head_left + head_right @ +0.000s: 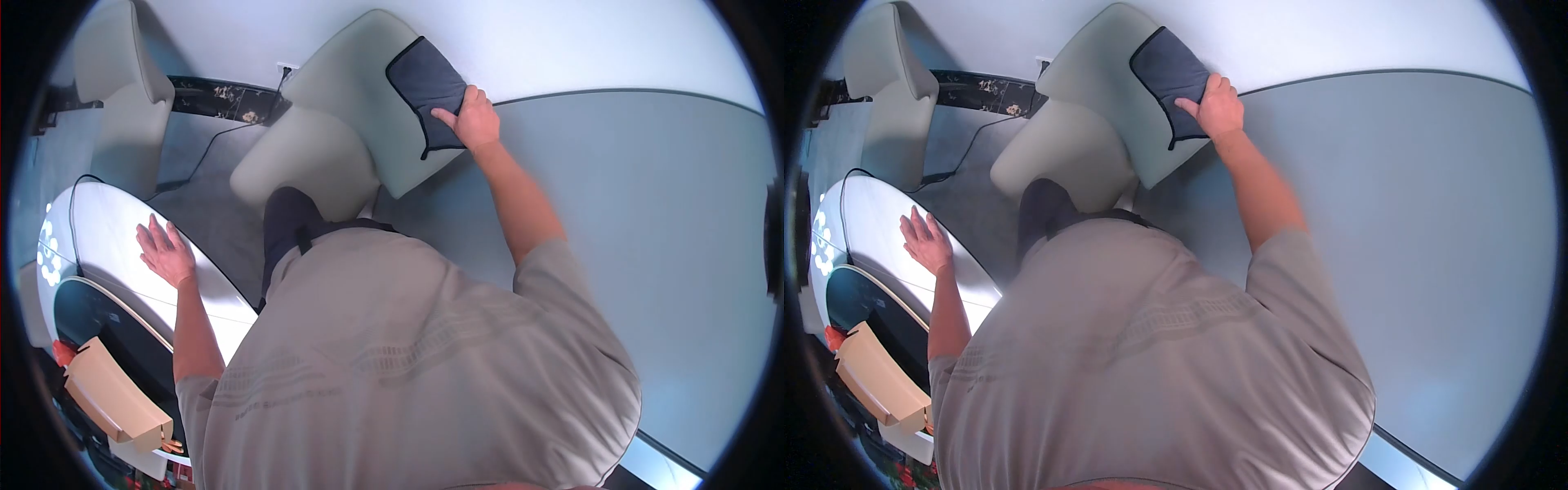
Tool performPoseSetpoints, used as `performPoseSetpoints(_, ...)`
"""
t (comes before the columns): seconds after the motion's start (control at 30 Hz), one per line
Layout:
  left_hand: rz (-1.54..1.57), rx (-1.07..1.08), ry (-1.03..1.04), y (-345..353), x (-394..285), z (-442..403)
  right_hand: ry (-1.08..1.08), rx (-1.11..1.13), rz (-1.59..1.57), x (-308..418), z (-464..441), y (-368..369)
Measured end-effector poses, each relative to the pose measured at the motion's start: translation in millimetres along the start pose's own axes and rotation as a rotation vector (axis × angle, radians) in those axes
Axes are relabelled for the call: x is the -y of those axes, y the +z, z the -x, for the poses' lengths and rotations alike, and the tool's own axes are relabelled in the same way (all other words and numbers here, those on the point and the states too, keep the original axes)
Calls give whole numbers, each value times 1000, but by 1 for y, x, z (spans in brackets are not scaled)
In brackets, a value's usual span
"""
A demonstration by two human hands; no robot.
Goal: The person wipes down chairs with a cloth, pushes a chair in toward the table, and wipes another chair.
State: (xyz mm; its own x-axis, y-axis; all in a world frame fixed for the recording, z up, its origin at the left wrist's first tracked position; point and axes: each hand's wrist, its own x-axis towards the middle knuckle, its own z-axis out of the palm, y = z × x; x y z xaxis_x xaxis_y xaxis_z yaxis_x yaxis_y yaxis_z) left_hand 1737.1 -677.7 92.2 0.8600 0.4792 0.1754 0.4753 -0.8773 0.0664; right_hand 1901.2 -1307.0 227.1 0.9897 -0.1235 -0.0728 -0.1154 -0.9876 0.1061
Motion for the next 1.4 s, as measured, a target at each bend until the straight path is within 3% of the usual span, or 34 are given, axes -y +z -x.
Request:
performPoseSetpoints(0.2,22,7,-15,-5,-2,-1,-192,-265,-159,-10,53,15)
performPoseSetpoints(0.3,29,18,-28,-7,-3,2,-73,-283,-236,-3,59,20)
performPoseSetpoints(0.4,28,11,-19,-6,-4,-1,-95,-245,-179,-5,52,9)
performPoseSetpoints(0.47,27,6,-32,-4,-4,0,-223,-337,-2,1,45,-1)
performPoseSetpoints(0.57,54,25,-24,-7,-1,3,-125,-128,20,6,25,4)
performPoseSetpoints(0.9,51,11,-7,-7,0,-1,-24,208,-97,-7,-24,-8)
performPoseSetpoints(0.97,60,6,-27,-5,-4,0,-64,-33,-45,-4,-9,5)
performPoseSetpoints(1.0,59,10,-27,-4,-3,0,-74,-35,-46,-3,1,6)
performPoseSetpoints(1.07,52,13,-28,-5,0,0,-317,-350,-22,-6,25,7)
performPoseSetpoints(1.23,21,24,-35,-4,-2,-1,-179,-123,28,-4,9,0)
performPoseSetpoints(1.3,15,19,-35,-4,-1,-1,-73,86,32,-6,-13,3)
performPoseSetpoints(1.4,34,16,-32,-3,-3,1,-105,32,-47,-14,-21,4)
